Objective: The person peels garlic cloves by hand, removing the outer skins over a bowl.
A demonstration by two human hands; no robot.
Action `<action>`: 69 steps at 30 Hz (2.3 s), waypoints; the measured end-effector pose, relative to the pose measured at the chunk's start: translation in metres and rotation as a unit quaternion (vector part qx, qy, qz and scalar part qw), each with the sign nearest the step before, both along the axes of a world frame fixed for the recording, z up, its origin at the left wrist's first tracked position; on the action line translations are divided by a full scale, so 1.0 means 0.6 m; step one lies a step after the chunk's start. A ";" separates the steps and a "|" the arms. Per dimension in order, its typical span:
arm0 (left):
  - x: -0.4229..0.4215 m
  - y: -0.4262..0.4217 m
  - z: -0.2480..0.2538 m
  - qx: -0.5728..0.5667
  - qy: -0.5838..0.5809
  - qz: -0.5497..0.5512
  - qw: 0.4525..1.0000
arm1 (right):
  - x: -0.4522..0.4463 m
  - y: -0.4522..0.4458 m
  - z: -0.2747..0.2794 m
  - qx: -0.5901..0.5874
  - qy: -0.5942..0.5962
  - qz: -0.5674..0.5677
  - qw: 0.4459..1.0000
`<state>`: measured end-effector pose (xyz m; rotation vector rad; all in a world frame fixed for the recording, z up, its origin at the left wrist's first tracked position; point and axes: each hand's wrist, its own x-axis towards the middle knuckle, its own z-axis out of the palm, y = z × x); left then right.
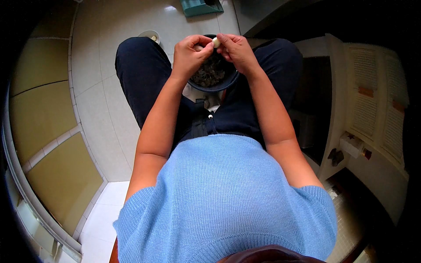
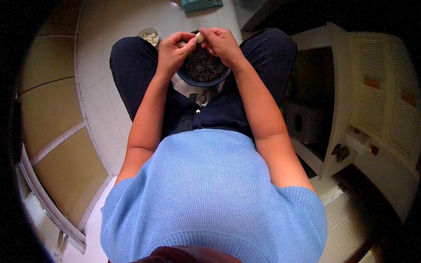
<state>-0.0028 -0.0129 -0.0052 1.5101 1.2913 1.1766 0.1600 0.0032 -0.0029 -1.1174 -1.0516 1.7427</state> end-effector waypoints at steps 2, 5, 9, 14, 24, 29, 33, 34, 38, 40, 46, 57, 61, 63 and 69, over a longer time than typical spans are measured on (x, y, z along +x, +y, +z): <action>-0.002 0.001 -0.005 0.015 0.013 -0.002 1.000 | -0.002 -0.001 0.003 -0.001 -0.010 -0.007 1.000; -0.003 0.001 -0.004 0.032 0.032 0.003 0.999 | 0.000 0.000 0.001 0.000 -0.012 -0.006 1.000; -0.003 0.001 0.001 0.053 0.045 0.009 0.998 | 0.000 0.000 0.002 -0.015 0.006 -0.001 1.000; -0.002 0.001 0.003 0.072 0.051 0.024 0.996 | 0.001 0.001 -0.001 -0.016 0.039 0.032 0.999; -0.003 0.005 -0.002 0.066 0.043 0.088 0.993 | 0.003 0.001 0.000 -0.021 0.051 0.051 0.997; -0.010 0.009 -0.006 0.109 0.110 0.073 0.985 | 0.004 0.003 -0.006 -0.007 0.049 0.024 0.998; -0.003 0.004 0.001 0.057 0.091 0.051 0.993 | 0.005 0.004 -0.005 -0.007 0.075 0.019 0.997; -0.002 0.004 0.002 0.063 0.085 0.054 0.993 | 0.005 0.004 -0.005 -0.011 0.083 0.019 0.996; -0.002 0.006 -0.006 0.099 0.076 0.051 0.991 | 0.003 0.002 -0.002 0.003 0.077 0.006 0.997; -0.004 0.004 -0.005 0.076 0.056 0.035 0.995 | 0.002 0.002 -0.002 0.004 0.075 0.004 0.997; -0.002 0.002 -0.002 0.061 0.067 0.031 0.995 | 0.002 0.003 -0.001 -0.003 0.074 -0.003 0.997; -0.001 0.001 0.005 0.038 0.070 0.038 0.996 | -0.005 -0.003 -0.002 0.044 -0.008 0.007 0.999; -0.004 0.001 0.006 -0.006 0.067 0.024 0.997 | -0.005 -0.003 -0.005 0.073 -0.049 0.004 0.996; -0.005 -0.002 0.011 -0.036 0.038 0.011 0.999 | -0.004 -0.003 -0.005 0.072 -0.051 0.007 0.996; -0.010 -0.001 0.005 -0.093 -0.020 -0.018 0.995 | 0.001 -0.005 0.003 0.032 -0.030 0.023 0.999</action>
